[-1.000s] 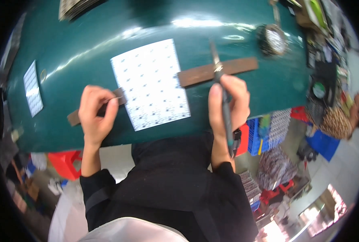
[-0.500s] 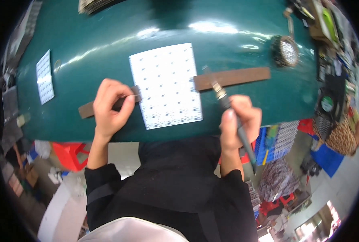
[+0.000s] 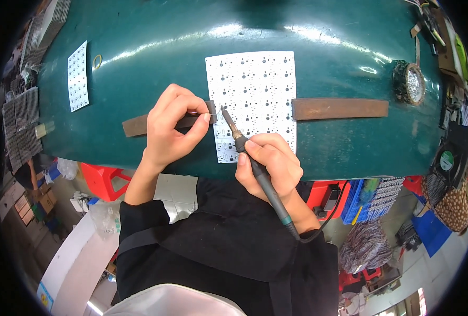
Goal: The person solders electronic components onto a printed circuit board using a soldering iron and solder wire.
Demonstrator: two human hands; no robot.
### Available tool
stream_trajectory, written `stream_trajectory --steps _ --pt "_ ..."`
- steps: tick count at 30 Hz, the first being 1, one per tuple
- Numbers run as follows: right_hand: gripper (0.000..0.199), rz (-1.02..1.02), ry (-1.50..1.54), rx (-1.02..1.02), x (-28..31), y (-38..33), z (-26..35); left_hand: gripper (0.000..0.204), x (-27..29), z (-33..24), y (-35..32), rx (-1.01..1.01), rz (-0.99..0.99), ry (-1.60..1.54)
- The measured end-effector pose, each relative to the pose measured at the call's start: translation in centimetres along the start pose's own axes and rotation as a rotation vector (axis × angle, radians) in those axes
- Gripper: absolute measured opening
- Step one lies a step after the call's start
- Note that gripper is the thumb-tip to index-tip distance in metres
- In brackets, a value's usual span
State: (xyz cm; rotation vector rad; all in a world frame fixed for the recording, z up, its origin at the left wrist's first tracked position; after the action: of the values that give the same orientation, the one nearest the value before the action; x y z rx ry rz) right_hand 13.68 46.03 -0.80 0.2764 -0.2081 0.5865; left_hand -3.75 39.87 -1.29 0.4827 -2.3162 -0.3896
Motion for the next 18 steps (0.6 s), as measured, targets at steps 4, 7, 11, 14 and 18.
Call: stream_trajectory --steps 4,7,11,14,18 --pt "0.021 0.046 -0.019 0.037 -0.3 0.0 0.2 0.011 0.0 0.0 0.1 -0.014 -0.006 -0.003" --pt "0.022 0.095 -0.049 0.039 -0.3 -0.3 0.5 0.011 -0.2 -0.2 0.2 -0.025 0.021 0.03" --pt "0.019 0.033 -0.009 0.079 0.6 -0.7 0.9 0.012 0.0 -0.3 -0.2 -0.001 0.011 -0.054" --pt "0.019 0.042 0.002 0.057 0.5 -0.9 0.7 0.013 -0.2 -0.4 -0.5 -0.014 0.018 -0.056" --pt "0.02 0.046 0.014 0.044 0.2 -1.0 0.5 0.015 -0.4 -0.7 -0.6 -0.073 0.009 0.0"
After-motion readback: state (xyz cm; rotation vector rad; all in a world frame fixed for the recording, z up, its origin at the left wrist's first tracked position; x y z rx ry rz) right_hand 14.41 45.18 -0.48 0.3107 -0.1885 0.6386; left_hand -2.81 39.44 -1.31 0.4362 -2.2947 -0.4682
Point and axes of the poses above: each hand's wrist, its own y-axis towards the middle knuckle, its own x-axis out of the back of the hand, z = x × y, the point moved 9 cm from there along y, towards the middle knuckle, and after that the axes turned 13 degrees about -x, right-handed, at the moved point
